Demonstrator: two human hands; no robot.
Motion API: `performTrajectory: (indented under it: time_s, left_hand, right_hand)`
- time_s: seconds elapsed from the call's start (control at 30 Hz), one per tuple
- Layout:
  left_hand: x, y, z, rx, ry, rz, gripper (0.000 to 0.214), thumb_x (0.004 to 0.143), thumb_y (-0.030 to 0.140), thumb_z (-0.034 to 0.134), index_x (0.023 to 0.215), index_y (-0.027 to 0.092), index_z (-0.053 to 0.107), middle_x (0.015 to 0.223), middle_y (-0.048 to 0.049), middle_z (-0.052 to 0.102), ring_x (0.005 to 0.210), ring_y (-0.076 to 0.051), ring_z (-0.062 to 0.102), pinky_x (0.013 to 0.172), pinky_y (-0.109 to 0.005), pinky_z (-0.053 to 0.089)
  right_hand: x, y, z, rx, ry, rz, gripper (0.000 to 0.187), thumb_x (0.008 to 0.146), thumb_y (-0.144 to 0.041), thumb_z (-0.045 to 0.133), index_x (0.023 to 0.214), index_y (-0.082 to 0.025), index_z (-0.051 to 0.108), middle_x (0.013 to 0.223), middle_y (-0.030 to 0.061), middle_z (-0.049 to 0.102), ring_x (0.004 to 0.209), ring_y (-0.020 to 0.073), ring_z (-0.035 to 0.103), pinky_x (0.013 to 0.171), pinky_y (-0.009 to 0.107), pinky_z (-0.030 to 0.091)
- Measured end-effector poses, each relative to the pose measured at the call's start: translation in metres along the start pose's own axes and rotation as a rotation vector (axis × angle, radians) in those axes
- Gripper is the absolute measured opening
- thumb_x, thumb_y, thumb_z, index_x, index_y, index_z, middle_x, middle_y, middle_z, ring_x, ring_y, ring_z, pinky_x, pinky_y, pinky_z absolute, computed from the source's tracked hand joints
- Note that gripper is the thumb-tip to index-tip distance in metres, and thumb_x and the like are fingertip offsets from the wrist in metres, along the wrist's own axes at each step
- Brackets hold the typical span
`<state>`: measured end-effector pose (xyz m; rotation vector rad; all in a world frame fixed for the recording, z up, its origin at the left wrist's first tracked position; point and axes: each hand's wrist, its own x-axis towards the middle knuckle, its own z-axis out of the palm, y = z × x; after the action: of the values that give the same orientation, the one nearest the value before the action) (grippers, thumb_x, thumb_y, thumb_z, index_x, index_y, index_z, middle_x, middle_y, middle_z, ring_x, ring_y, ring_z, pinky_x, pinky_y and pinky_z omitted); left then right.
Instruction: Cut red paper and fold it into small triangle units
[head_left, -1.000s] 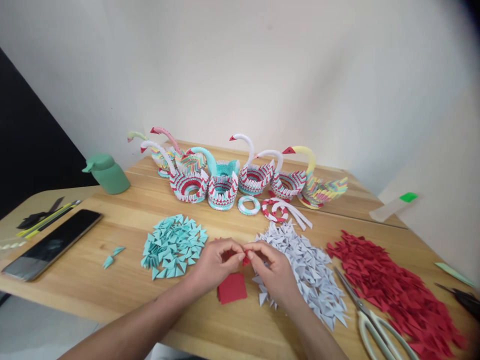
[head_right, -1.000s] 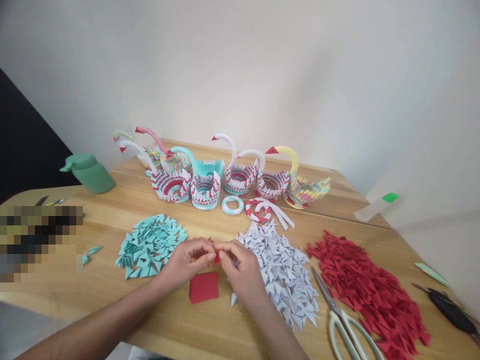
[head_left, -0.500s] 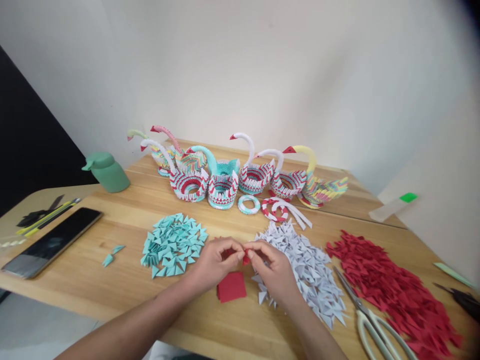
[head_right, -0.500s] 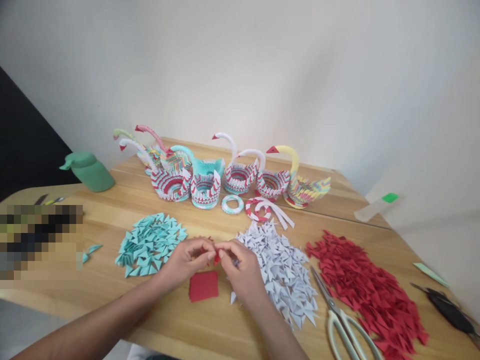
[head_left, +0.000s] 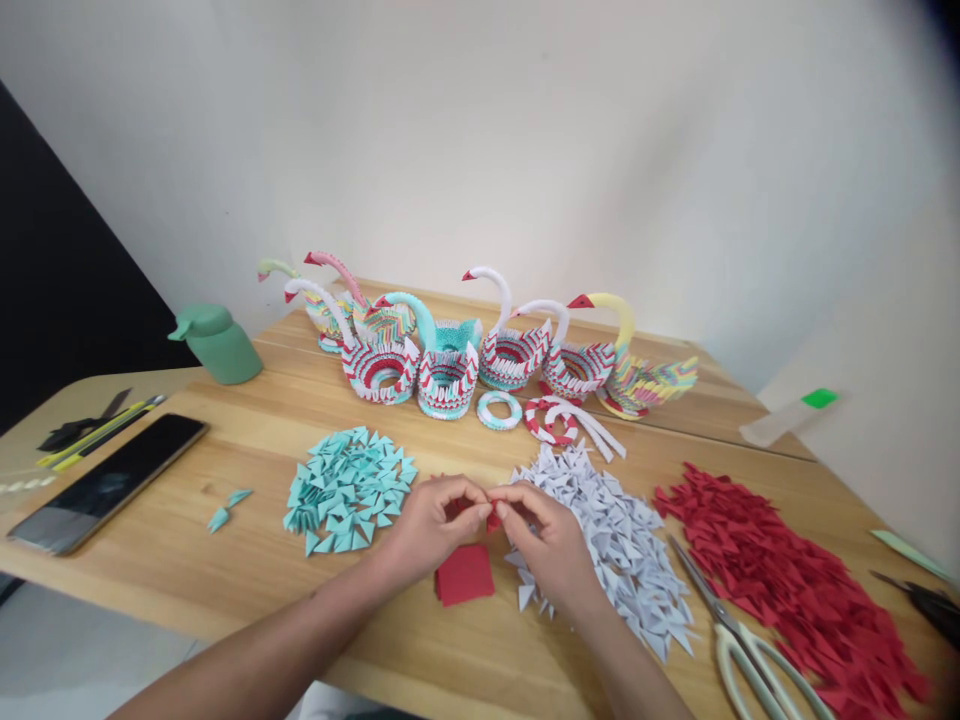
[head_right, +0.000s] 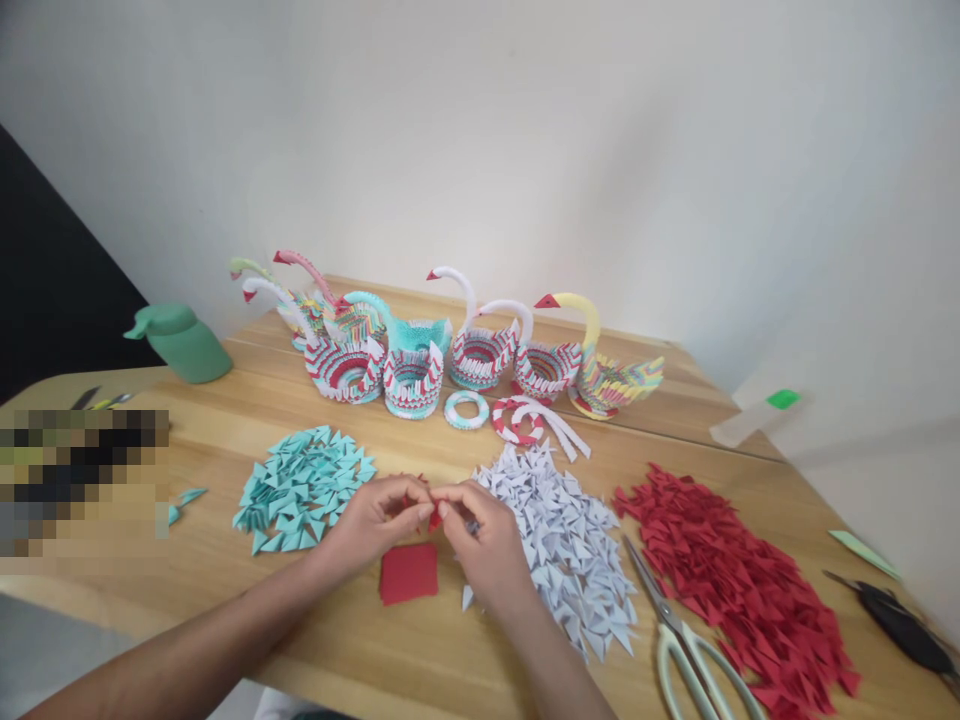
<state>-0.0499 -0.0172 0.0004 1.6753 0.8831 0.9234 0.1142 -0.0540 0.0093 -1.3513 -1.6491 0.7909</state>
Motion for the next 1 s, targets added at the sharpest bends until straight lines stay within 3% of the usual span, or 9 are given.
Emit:
performTrajectory:
  time_s: [0.43, 0.67, 0.87, 1.0]
  left_hand:
    - [0.0002, 0.0009, 0.0016, -0.051, 0.013, -0.043, 0.015, 0.078, 0.025, 0.059, 0.071, 0.013, 0.063, 0.067, -0.0032, 0.064, 0.062, -0.012, 0.053, 0.060, -0.022, 0.040]
    - [0.0025, -0.0035, 0.0025, -0.269, 0.010, -0.134, 0.020, 0.072, 0.027, 0.068, 0.084, 0.014, 0.057, 0.074, -0.0038, 0.066, 0.068, -0.014, 0.059, 0.063, -0.023, 0.045]
    - [0.0028, -0.0028, 0.0019, -0.417, -0.085, -0.267, 0.034, 0.070, 0.043, 0.070, 0.083, 0.014, 0.058, 0.056, 0.0020, 0.059, 0.042, -0.007, 0.047, 0.038, -0.017, 0.036]
    - [0.0046, -0.0050, -0.0008, -0.589, -0.117, -0.351, 0.038, 0.065, 0.045, 0.075, 0.075, 0.014, 0.055, 0.051, 0.0017, 0.059, 0.039, -0.007, 0.048, 0.037, -0.016, 0.037]
  right_hand:
    - [0.0000, -0.0001, 0.0009, 0.013, -0.005, 0.002, 0.017, 0.085, -0.021, 0.052, 0.088, -0.020, 0.068, 0.079, 0.0015, 0.065, 0.074, 0.0154, 0.060, 0.067, 0.024, 0.044]
    - [-0.0016, 0.0006, 0.0008, 0.051, 0.021, 0.014, 0.018, 0.085, -0.022, 0.052, 0.092, -0.021, 0.068, 0.080, 0.0023, 0.067, 0.074, 0.0159, 0.062, 0.067, 0.024, 0.047]
    - [-0.0016, -0.0030, -0.0004, 0.052, 0.080, -0.001, 0.017, 0.085, -0.024, 0.053, 0.090, -0.020, 0.069, 0.080, 0.0034, 0.066, 0.072, 0.0165, 0.062, 0.066, 0.025, 0.047]
    - [-0.0016, -0.0025, 0.0007, 0.064, 0.061, -0.002, 0.017, 0.085, -0.026, 0.054, 0.090, -0.020, 0.069, 0.078, 0.0033, 0.066, 0.070, 0.0162, 0.060, 0.064, 0.025, 0.047]
